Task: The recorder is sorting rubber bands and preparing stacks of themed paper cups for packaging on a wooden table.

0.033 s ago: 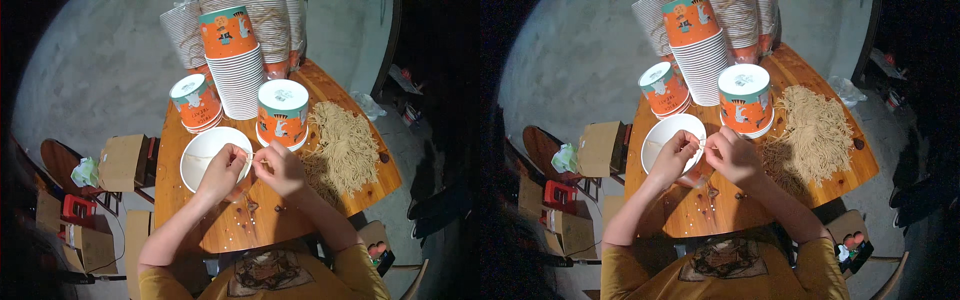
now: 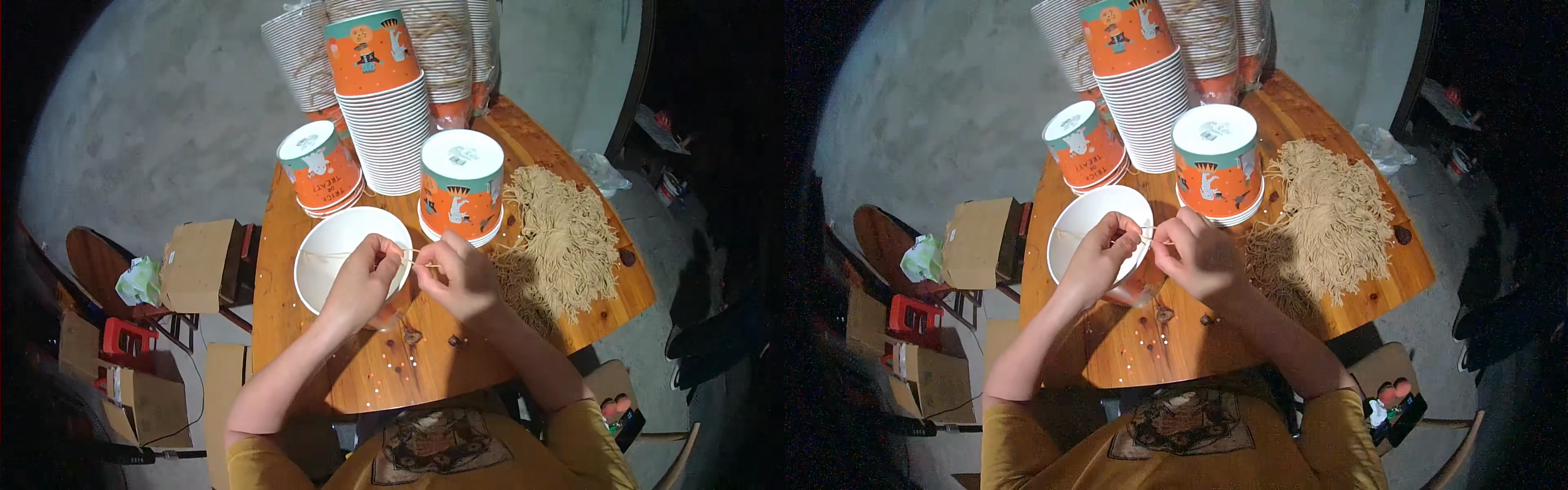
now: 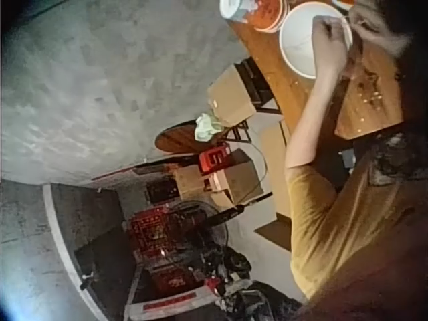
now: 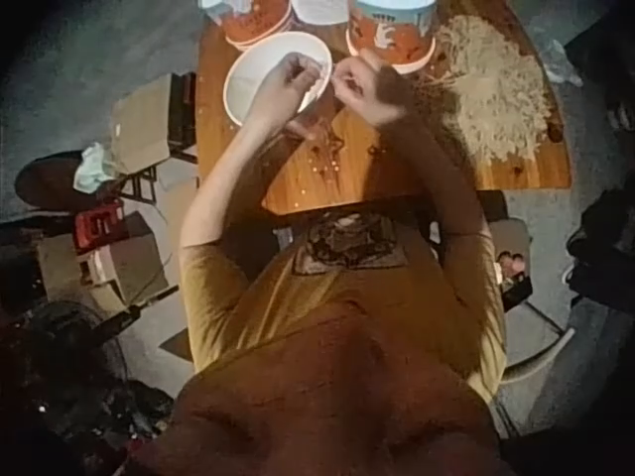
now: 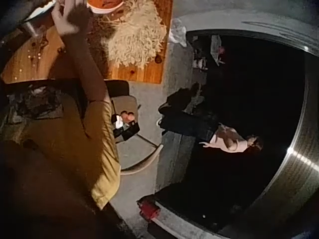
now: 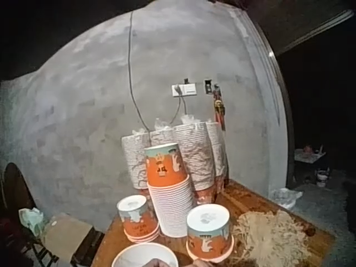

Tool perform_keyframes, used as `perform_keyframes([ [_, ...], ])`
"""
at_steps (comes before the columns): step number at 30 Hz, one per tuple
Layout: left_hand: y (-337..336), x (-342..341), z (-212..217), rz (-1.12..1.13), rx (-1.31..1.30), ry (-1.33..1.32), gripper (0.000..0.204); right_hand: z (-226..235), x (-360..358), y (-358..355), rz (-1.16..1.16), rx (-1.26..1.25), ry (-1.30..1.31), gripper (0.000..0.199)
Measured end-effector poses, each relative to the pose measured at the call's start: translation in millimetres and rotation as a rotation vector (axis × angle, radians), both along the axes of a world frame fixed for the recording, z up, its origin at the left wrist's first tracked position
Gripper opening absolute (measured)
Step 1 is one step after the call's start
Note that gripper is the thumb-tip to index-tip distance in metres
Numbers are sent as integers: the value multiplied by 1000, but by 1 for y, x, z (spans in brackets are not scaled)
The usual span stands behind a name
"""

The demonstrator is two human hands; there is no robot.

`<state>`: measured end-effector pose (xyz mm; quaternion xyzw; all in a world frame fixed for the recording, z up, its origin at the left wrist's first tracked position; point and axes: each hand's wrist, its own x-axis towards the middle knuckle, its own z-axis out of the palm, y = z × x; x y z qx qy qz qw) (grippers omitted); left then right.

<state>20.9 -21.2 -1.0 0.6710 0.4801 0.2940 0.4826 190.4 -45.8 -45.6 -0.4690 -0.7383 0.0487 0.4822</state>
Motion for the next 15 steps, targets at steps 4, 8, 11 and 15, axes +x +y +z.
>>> perform_keyframes([
  [4,0,0,-5,-2,29,-2,11,-16,5,0,84,64,50,22],
  [8,6,-6,-10,-20,95,-2,11,-3,0,-6,134,-45,140,23],
  [11,5,-4,-7,-24,101,1,11,0,0,-6,141,-32,139,20],
  [15,2,0,-4,-13,68,10,11,-9,2,-6,85,60,9,16],
])
